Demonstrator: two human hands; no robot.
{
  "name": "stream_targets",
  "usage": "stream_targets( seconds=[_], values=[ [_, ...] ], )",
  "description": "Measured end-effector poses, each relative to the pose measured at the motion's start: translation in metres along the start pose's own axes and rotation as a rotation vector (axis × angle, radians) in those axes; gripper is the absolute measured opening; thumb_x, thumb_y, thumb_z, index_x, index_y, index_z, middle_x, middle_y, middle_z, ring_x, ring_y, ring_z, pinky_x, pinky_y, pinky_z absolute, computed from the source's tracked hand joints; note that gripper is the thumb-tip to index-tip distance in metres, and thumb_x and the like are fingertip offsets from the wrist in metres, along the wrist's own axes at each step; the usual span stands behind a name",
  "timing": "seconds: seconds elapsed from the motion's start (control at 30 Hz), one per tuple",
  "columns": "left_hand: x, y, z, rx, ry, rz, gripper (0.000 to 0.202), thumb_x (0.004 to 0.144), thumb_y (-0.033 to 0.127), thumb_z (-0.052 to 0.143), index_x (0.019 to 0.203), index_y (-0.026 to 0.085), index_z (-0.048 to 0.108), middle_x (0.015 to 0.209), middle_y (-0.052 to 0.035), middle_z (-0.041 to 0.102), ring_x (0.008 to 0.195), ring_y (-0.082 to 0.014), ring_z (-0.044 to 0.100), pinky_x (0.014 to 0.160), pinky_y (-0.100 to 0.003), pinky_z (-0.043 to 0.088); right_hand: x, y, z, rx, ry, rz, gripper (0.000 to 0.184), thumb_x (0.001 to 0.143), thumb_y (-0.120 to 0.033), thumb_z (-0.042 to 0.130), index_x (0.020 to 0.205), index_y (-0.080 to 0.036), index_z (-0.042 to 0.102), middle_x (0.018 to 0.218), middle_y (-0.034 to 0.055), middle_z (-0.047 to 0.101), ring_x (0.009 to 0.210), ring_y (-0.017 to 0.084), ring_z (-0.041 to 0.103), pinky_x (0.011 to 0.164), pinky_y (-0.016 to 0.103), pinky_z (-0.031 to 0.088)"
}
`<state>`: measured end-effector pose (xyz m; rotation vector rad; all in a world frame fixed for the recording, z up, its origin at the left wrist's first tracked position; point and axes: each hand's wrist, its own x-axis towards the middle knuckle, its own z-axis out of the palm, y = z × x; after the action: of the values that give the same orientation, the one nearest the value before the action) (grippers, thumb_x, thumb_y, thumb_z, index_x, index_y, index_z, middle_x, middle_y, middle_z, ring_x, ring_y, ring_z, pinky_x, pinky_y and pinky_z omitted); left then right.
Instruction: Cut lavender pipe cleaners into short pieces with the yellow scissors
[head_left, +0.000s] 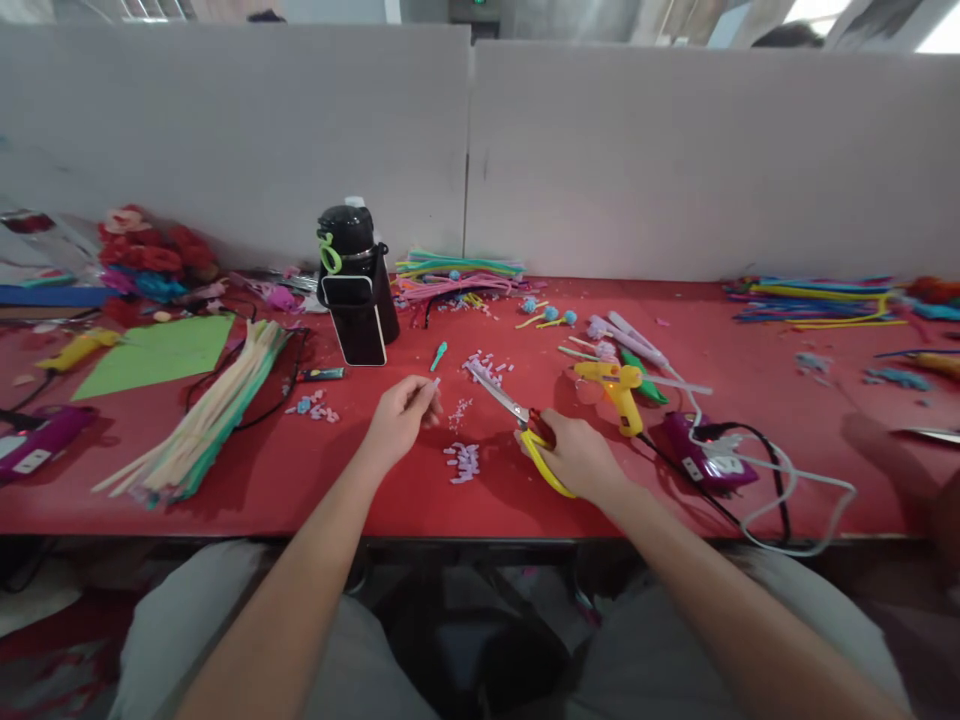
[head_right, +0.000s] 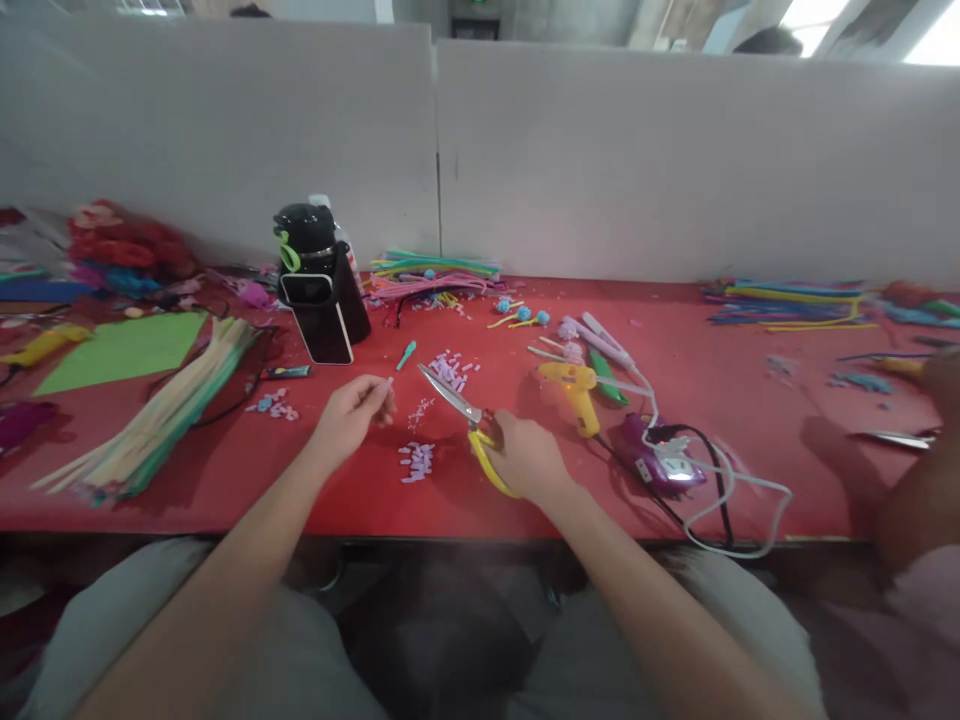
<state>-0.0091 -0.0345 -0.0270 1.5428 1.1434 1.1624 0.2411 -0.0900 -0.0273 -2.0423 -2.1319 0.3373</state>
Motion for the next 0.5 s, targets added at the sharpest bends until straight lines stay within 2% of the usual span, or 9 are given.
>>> stream_targets(
  seconds=[0.23, 0.5],
  values=[
    [0.008, -0.011, 0.020, 0.006, 0.014, 0.092, 0.041, 0.095, 0.052, 0.051, 0.073, 0.017, 0.055, 0.062, 0.0014, 0.057, 0.052, -0.0090, 0.052, 0.052, -0.022, 0.043, 0.000, -0.004, 0.000, -0.035, 0.010, -0.007, 0.054, 0.083, -0.075, 0.050, 0.076, -0.022, 0.056, 0.074, 0.0077, 0.069, 0.070, 0.023, 0.067, 0.055, 0.026, 0.027],
    [0.007, -0.012, 0.030, -0.001, 0.013, 0.103, 0.042, 0.095, 0.052, 0.052, 0.071, 0.018, 0.054, 0.060, 0.0012, 0.056, 0.051, -0.0096, 0.050, 0.052, -0.023, 0.042, 0.001, -0.005, 0.005, -0.073, 0.023, 0.029, 0.063, 0.082, -0.082, 0.042, 0.081, -0.021, 0.058, 0.077, 0.0101, 0.070, 0.071, 0.025, 0.067, 0.054, 0.028, 0.025]
  ],
)
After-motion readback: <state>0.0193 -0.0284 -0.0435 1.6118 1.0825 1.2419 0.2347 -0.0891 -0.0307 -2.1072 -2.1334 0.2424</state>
